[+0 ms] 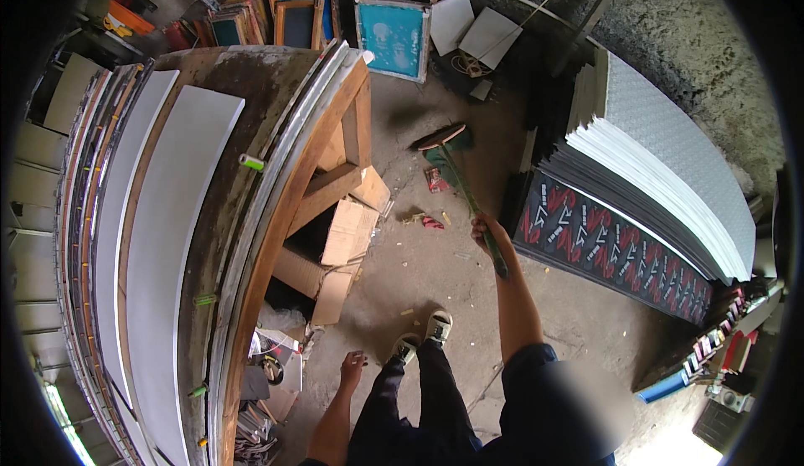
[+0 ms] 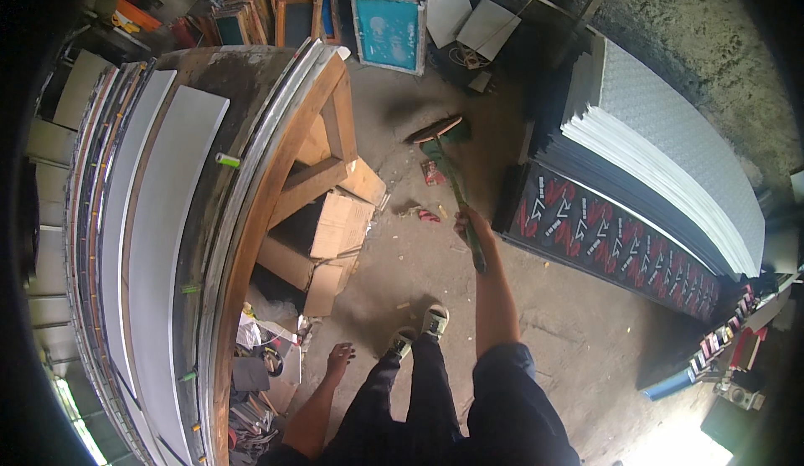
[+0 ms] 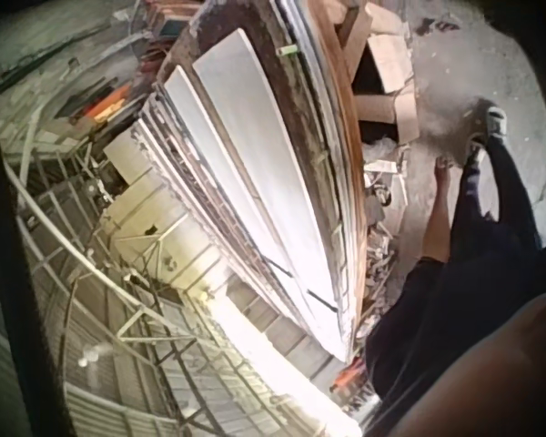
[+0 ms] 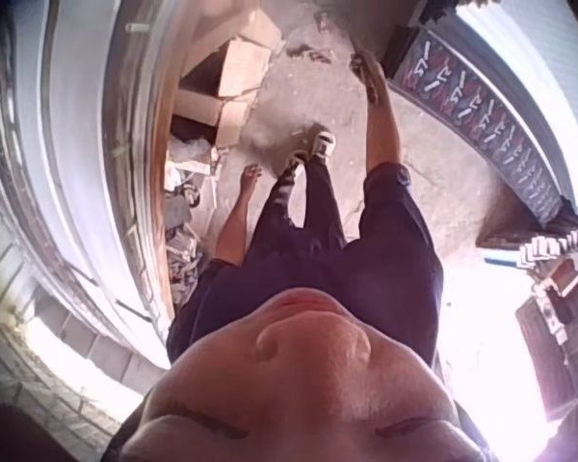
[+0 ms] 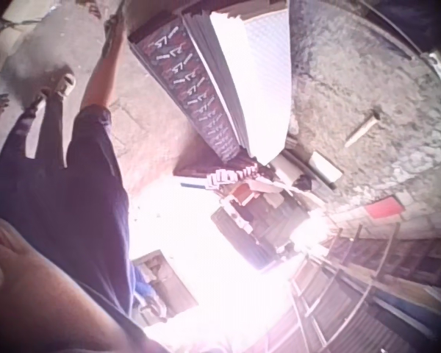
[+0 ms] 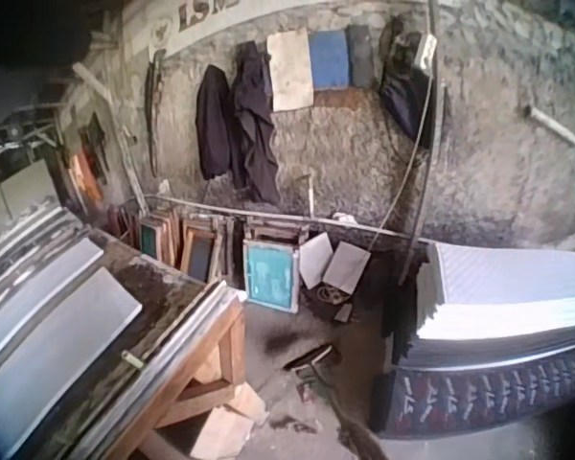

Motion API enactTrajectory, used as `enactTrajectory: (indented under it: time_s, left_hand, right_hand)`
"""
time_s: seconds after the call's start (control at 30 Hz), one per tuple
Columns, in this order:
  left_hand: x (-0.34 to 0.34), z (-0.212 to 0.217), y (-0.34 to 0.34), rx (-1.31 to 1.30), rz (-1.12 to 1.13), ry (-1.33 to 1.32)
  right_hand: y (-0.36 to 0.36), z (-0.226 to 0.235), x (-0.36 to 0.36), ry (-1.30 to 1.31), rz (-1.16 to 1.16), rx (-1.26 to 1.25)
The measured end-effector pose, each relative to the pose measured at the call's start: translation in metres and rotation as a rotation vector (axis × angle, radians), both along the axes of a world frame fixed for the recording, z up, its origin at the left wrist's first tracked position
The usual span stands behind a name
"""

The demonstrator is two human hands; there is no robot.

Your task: The person sweeps debris on a concrete floor using a broom, then gathers the swept material by hand and places it into a white sack. The person moves around a cluttered workshop area while performing the cleaning task.

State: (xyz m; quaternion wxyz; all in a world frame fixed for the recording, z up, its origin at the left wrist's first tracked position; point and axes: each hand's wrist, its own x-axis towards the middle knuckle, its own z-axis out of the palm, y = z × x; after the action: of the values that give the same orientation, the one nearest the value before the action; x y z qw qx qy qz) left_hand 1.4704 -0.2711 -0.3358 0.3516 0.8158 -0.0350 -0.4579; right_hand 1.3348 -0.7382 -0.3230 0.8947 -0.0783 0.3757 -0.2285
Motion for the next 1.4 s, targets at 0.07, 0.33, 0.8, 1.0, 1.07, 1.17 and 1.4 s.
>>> enactTrajectory:
  time_s: [0.07, 0.33, 0.8, 1.0, 1.07, 1.17, 1.4]
  left_hand:
    - [-0.002, 0.003, 0.008, 0.012, 0.020, 0.005]
    - [-0.006, 0.012, 0.022, 0.026, -0.015, -0.007]
    - [0.024, -0.021, -0.005, -0.362, -0.059, 0.130]
    - [0.036, 0.018, 0.019, 0.007, -0.204, -0.061]
    - [0.038, 0.015, 0.047, 0.010, -0.129, -0.061]
    - [0.033, 0.024, 0.062, 0.016, -0.098, -0.028]
    - [0.020, 0.009, 0.057, -0.075, -0.124, 0.065]
  right_hand:
    - [-0.010, -0.014, 0.014, -0.030, -0.031, 0.036]
    - [0.078, -0.014, -0.061, 0.233, 0.052, 0.093]
    - [0.192, 0.106, -0.109, 0.156, -0.031, 0.027]
    - [0.077, 0.011, -0.029, -0.141, -0.126, 0.001]
    - [0.051, 0.003, 0.002, -0.088, -0.174, 0.128]
    - [0.048, -0.017, -0.006, -0.102, -0.181, 0.055]
    - [0.165, -0.008, -0.099, -0.006, -0.147, 0.292]
